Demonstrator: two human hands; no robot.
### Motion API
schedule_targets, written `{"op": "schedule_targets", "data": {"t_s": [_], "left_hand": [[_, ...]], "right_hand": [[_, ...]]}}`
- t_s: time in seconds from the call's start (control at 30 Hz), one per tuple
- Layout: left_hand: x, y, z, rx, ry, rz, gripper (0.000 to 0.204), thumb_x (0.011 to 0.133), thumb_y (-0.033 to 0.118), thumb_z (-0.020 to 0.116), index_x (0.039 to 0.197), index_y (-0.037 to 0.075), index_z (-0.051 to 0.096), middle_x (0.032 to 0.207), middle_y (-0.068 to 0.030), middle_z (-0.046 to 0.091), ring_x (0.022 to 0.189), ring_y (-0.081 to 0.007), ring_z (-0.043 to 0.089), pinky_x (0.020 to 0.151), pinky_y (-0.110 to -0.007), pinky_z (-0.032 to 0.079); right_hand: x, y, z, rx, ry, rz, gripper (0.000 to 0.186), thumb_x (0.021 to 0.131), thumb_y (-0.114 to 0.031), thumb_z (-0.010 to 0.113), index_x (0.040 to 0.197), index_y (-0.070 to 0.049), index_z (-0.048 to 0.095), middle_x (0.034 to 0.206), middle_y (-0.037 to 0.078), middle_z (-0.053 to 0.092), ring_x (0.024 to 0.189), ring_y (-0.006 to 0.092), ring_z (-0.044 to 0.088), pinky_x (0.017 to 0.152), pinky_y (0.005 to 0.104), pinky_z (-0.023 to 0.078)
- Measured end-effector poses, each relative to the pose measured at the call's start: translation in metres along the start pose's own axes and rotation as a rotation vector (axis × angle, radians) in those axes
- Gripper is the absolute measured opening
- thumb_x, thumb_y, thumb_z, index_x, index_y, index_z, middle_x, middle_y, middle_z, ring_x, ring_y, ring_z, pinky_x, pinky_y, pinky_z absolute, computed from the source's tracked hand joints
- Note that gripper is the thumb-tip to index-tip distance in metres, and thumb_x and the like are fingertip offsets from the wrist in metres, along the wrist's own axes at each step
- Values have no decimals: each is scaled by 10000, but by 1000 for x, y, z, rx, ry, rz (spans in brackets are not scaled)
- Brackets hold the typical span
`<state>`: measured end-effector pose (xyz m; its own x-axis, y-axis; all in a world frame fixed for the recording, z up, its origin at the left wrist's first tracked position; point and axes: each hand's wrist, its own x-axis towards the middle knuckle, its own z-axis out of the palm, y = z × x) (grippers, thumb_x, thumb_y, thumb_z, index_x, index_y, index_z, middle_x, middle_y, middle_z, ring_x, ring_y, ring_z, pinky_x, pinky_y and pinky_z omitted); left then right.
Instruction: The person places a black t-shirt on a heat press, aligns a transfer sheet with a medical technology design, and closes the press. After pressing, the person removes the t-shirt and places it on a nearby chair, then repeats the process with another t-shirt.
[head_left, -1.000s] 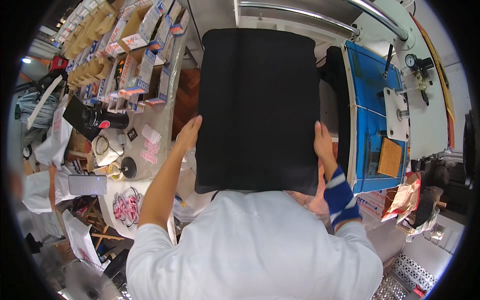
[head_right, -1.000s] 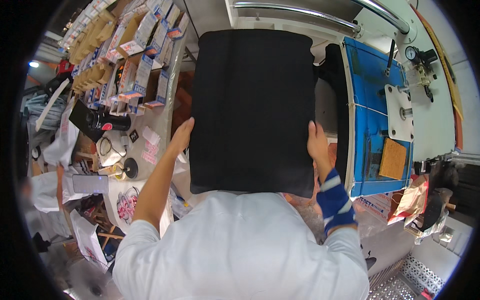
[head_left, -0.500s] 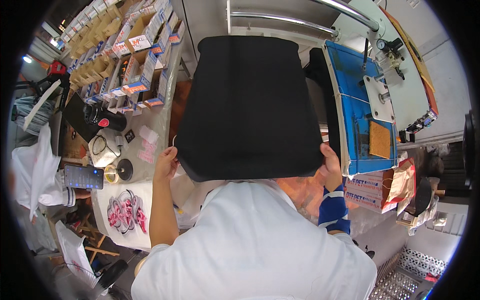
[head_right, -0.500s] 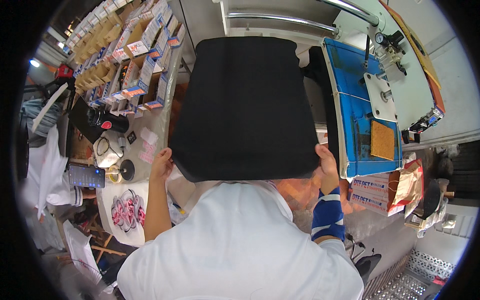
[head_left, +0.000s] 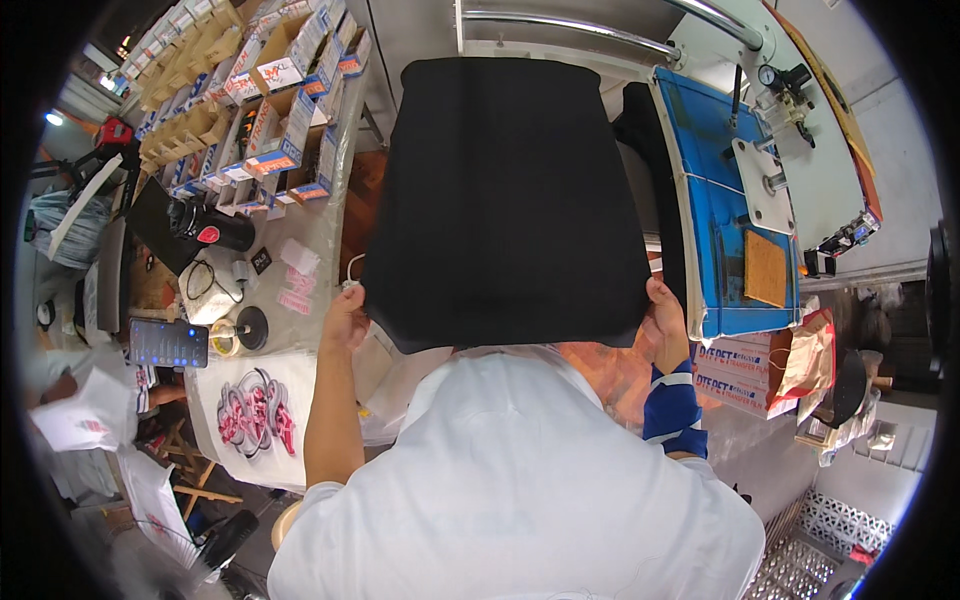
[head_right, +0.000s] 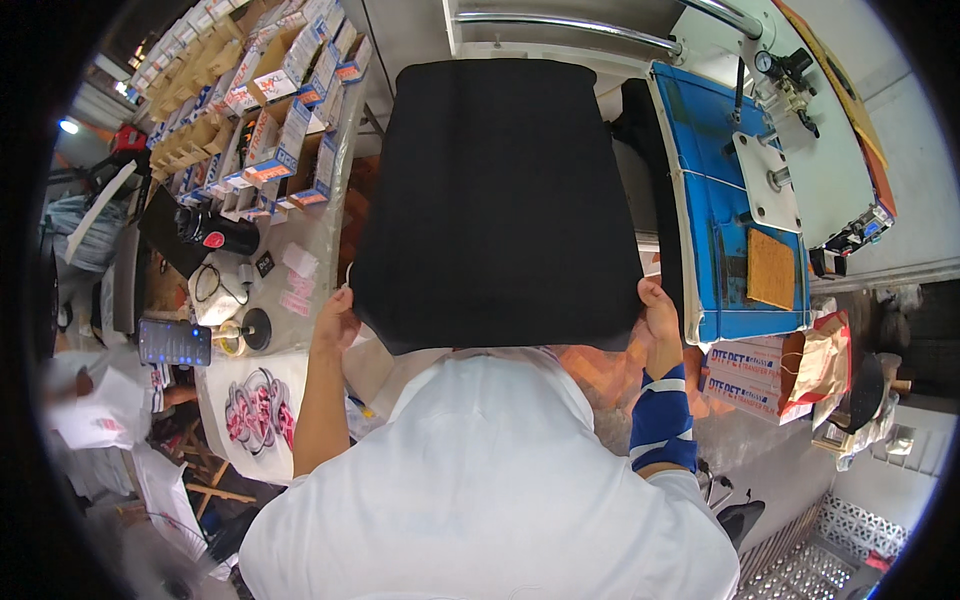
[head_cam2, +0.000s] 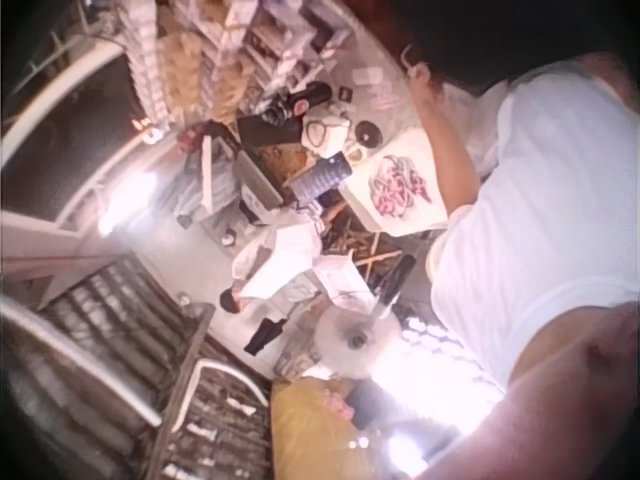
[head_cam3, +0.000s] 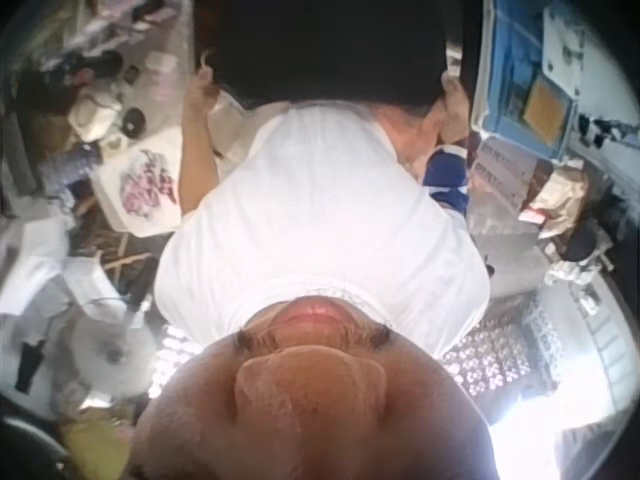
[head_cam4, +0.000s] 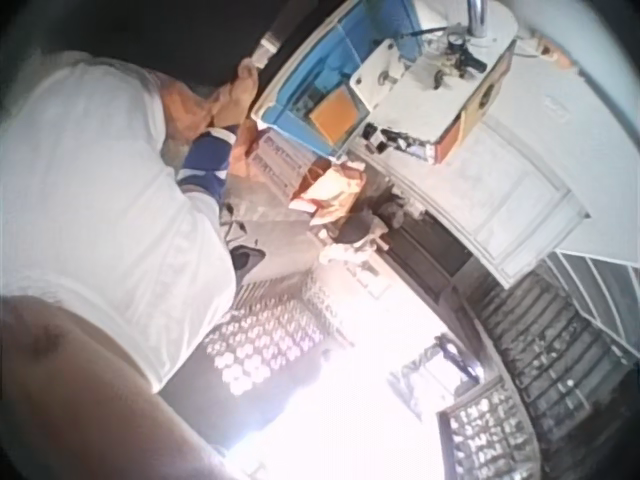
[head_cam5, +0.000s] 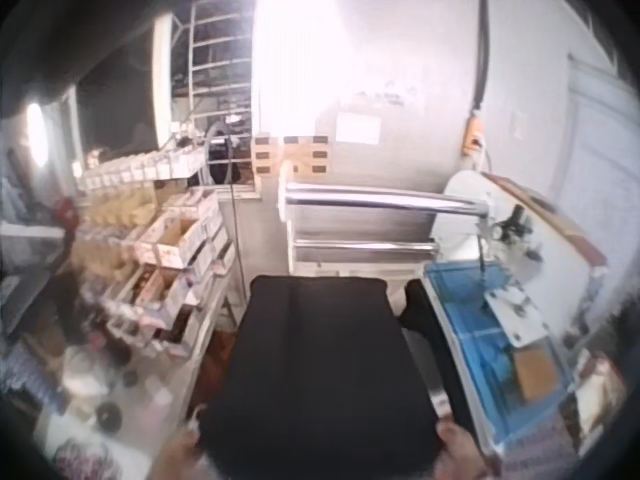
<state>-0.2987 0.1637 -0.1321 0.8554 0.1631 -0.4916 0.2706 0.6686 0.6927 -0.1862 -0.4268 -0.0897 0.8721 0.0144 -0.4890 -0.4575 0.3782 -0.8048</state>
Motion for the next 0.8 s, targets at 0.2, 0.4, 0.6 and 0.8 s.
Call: {"op": "schedule_targets", "data": {"t_s": [0.2, 0.4, 0.6, 0.8], "left_hand": [[17, -31, 21, 269, 141, -181, 280, 1055, 245, 577, 1180, 30, 705, 1095, -61, 750, 967, -184, 707, 855, -326, 562], [62, -30, 49, 456, 58, -337, 584, 1035, 477, 560, 1391, 16, 602, 1317, -118, 684, 1152, -231, 665, 963, -365, 545], [187, 52, 112, -67, -86, -273, 844, 986, 708, 467, 1485, 28, 499, 1453, -170, 573, 1315, -304, 563, 1092, -449, 471], [317, 147, 178, 22, 18, 121, 699, 1020, 572, 544, 1424, 1, 544, 1378, -190, 617, 1233, -318, 621, 1053, -438, 509]], "right_hand": [[23, 38, 5, -130, 81, 34, 295, 1098, -270, 502, 1183, -58, 688, 1101, 45, 724, 962, 161, 680, 890, 326, 540], [65, 30, 16, -202, 56, 151, 514, 1090, -454, 474, 1312, -18, 629, 1208, 89, 703, 1079, 221, 669, 981, 361, 519], [185, -81, 140, 56, -132, 165, 678, 1061, -557, 470, 1458, -9, 528, 1447, 162, 580, 1347, 300, 538, 1155, 417, 412], [341, -135, 148, 198, 253, -296, 587, 983, -343, 706, 1389, 56, 565, 1394, 198, 609, 1279, 316, 590, 1127, 415, 446]]}}
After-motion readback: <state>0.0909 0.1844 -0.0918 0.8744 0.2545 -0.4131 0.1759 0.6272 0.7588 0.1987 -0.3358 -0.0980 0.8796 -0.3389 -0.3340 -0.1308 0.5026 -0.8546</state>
